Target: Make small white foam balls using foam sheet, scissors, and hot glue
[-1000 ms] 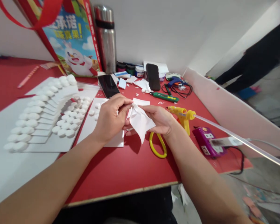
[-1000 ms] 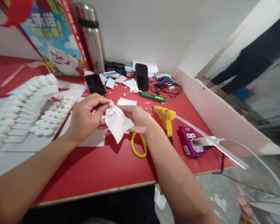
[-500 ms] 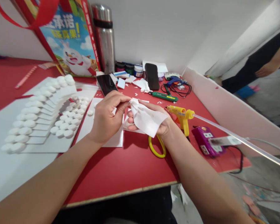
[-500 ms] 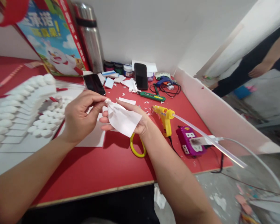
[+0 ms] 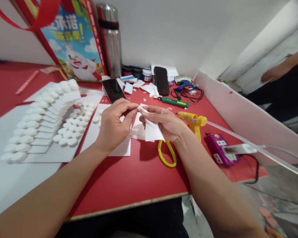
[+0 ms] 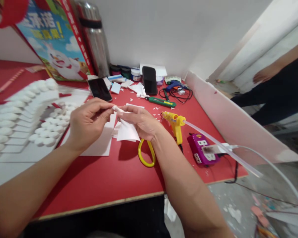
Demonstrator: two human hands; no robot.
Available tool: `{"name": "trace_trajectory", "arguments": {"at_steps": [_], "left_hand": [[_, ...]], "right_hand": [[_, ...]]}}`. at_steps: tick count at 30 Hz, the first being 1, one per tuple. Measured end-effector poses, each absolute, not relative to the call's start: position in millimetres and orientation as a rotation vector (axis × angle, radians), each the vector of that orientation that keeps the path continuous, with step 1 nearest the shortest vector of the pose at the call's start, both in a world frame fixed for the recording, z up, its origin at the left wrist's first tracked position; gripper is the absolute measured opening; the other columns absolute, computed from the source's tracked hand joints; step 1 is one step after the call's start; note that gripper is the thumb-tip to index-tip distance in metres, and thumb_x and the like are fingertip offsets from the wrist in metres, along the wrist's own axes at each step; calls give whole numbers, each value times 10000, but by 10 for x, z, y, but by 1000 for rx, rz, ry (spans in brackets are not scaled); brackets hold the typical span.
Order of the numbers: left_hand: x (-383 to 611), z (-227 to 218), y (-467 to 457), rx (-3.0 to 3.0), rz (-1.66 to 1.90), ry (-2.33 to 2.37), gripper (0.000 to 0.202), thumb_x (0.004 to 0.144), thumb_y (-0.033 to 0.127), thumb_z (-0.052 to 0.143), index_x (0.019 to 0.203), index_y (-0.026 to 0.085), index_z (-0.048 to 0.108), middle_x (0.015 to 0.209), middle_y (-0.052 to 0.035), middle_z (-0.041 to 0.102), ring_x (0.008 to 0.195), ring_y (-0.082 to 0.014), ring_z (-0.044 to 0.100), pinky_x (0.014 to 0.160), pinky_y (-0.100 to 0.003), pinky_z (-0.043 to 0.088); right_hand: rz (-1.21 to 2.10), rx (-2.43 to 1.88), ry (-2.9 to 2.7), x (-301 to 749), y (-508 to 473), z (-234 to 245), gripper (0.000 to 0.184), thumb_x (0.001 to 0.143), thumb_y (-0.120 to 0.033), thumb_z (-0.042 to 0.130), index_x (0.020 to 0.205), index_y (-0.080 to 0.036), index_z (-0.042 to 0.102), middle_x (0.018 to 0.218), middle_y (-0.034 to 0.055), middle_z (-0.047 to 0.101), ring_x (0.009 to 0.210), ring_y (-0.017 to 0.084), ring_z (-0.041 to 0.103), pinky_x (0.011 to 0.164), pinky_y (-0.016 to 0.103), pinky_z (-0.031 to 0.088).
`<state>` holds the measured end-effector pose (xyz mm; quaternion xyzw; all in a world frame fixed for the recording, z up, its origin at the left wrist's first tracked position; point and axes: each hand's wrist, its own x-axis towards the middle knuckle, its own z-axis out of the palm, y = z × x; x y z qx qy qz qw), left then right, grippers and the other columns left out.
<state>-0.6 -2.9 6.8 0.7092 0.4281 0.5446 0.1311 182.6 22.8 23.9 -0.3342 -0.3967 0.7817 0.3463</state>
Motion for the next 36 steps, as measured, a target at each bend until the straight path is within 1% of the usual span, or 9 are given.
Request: {"name": "trace_trajectory", "arguments": {"at_steps": [6, 10, 13, 16, 21, 24, 27, 33, 36], "left_hand": [[0, 5, 2, 1850, 1566, 1279, 100, 918, 197, 694, 932, 209, 792, 801, -9, 704, 644, -120, 614, 623, -258, 507], [27, 1, -16, 1935, 1580, 1323, 119, 931, 191, 661, 910, 207, 777, 792, -13, 702, 677, -136, 626, 647, -271, 516], [34, -4, -28, 2169, 1603, 1349, 147, 960, 173, 609, 928, 198, 750, 857, -35, 725, 789, -167, 665, 741, -301, 538], [21, -28, -13, 2424, 1578, 1338, 183, 985, 160, 552, 1012, 181, 732, 947, -81, 735, 888, -200, 679, 815, -338, 544], [-12, -71, 34, 2672, 1602, 1264, 232, 992, 135, 514, 1099, 157, 719, 989, -122, 745, 914, -225, 697, 808, -351, 569], [-21, -61, 24, 2654, 1663, 1173, 228, 981, 113, 542, 1122, 152, 717, 1036, -128, 753, 953, -227, 710, 850, -356, 581], [-9, -21, -4, 2439, 1671, 1125, 184, 974, 124, 586, 1082, 177, 726, 1032, -101, 745, 973, -213, 705, 882, -352, 576], [-7, 37, 47, 1728, 1521, 998, 69, 950, 248, 684, 947, 198, 731, 866, -33, 698, 689, -139, 664, 664, -287, 577], [-50, 46, 92, 1712, 1466, 1017, 128, 911, 326, 746, 873, 205, 759, 801, -29, 680, 664, -142, 644, 641, -290, 573]], "right_hand": [[1538, -1051, -1270, 1739, 203, 181, 318, 713, -374, 896, 754, -170, 656, 624, -26, 630, 535, 91, 528, 490, 221, 377], [1213, -1099, -1400, 1658, 159, 129, 302, 733, -392, 860, 689, -174, 657, 595, -23, 602, 537, 94, 483, 491, 241, 353], [1043, -1106, -1479, 1620, 132, 107, 248, 768, -345, 813, 675, -174, 659, 632, -2, 636, 581, 107, 509, 522, 250, 387], [1061, -1095, -1457, 1614, 123, 104, 230, 778, -352, 790, 695, -175, 670, 654, 2, 642, 609, 115, 529, 553, 258, 414], [1219, -1050, -1306, 1603, 95, 141, 264, 723, -382, 835, 710, -168, 680, 644, -14, 622, 588, 104, 518, 535, 247, 398], [1226, -1032, -1274, 1587, 75, 155, 235, 739, -352, 822, 719, -172, 672, 629, -27, 604, 563, 93, 496, 515, 237, 378], [1098, -1039, -1357, 1592, 71, 151, 209, 790, -336, 792, 724, -180, 669, 631, -30, 599, 568, 96, 495, 525, 243, 384], [732, -1002, -1666, 1650, 68, 159, 136, 899, -269, 720, 790, -190, 732, 744, 3, 699, 668, 127, 593, 634, 270, 463], [703, -985, -1710, 1661, 66, 173, 161, 926, -313, 712, 825, -193, 748, 784, 15, 723, 698, 137, 617, 655, 275, 479]]}}
